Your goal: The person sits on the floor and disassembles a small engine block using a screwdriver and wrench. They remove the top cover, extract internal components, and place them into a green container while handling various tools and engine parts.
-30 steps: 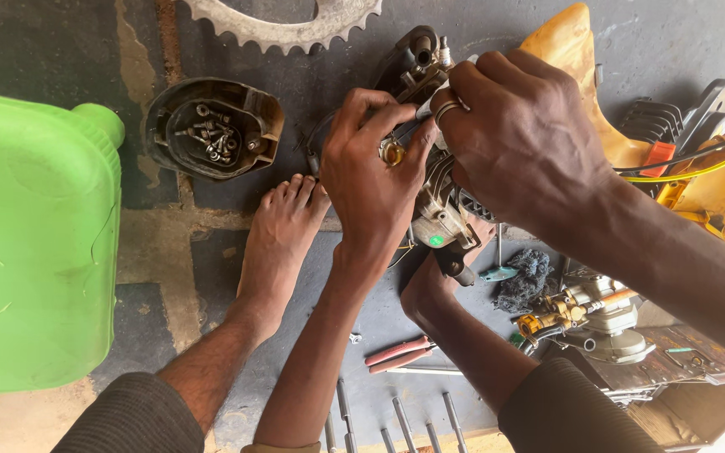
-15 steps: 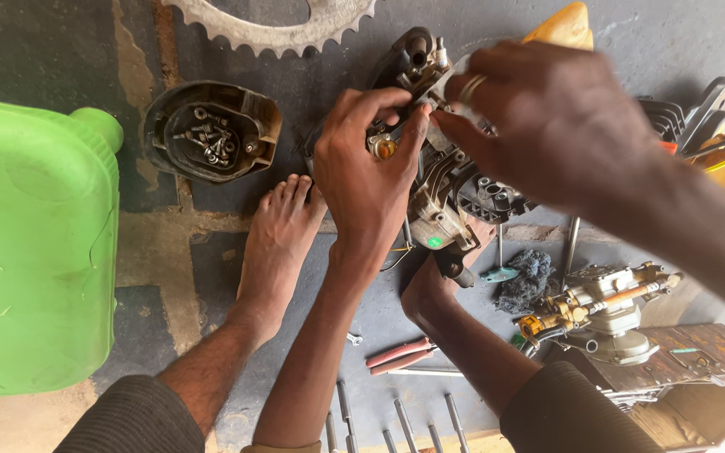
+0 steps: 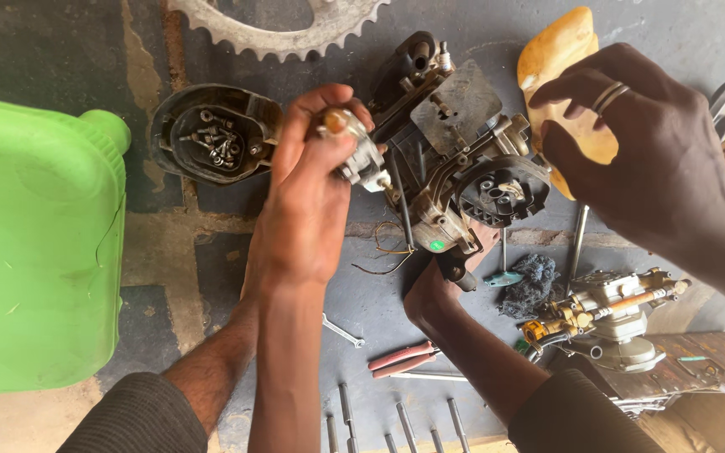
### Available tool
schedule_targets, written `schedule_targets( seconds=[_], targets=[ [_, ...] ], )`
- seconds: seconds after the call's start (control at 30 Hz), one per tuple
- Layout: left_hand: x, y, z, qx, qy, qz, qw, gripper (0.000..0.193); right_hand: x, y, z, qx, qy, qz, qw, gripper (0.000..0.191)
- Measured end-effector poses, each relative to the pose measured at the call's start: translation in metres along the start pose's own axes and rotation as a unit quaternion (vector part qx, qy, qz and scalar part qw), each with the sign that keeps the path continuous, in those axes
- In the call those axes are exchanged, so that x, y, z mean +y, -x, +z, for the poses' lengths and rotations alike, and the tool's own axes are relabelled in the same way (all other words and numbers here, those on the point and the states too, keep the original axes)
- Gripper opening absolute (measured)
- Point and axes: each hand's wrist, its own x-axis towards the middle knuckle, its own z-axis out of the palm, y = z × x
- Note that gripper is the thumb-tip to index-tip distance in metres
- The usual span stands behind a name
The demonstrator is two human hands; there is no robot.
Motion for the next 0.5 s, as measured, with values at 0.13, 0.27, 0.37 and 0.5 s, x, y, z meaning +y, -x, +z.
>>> schedule_targets(
  seconds=[0.13, 0.27, 0.37, 0.5],
  targets=[
    [0.017, 0.011, 0.010, -0.042, 0.010, -0.024, 0.999, 0.051, 0.007, 0.008, 0.002, 0.007, -0.022, -0.003, 1.000, 0.018],
    [0.022, 0.014, 0.019, -0.063, -0.066, 0.022, 0.996, 0.052, 0.017, 0.009, 0.014, -0.137, 0.030, 0.080, 0.987, 0.033],
    [0.022, 0.016, 0.022, -0.061, -0.125, 0.028, 0.990, 0.063, 0.021, 0.015, 0.023, -0.228, 0.070, 0.122, 0.963, 0.045],
    [0.012, 0.012, 0.029, -0.039, -0.139, 0.067, 0.987, 0.055, 0.024, 0.021, 0.026, -0.216, 0.039, 0.117, 0.969, 0.051]
  ],
)
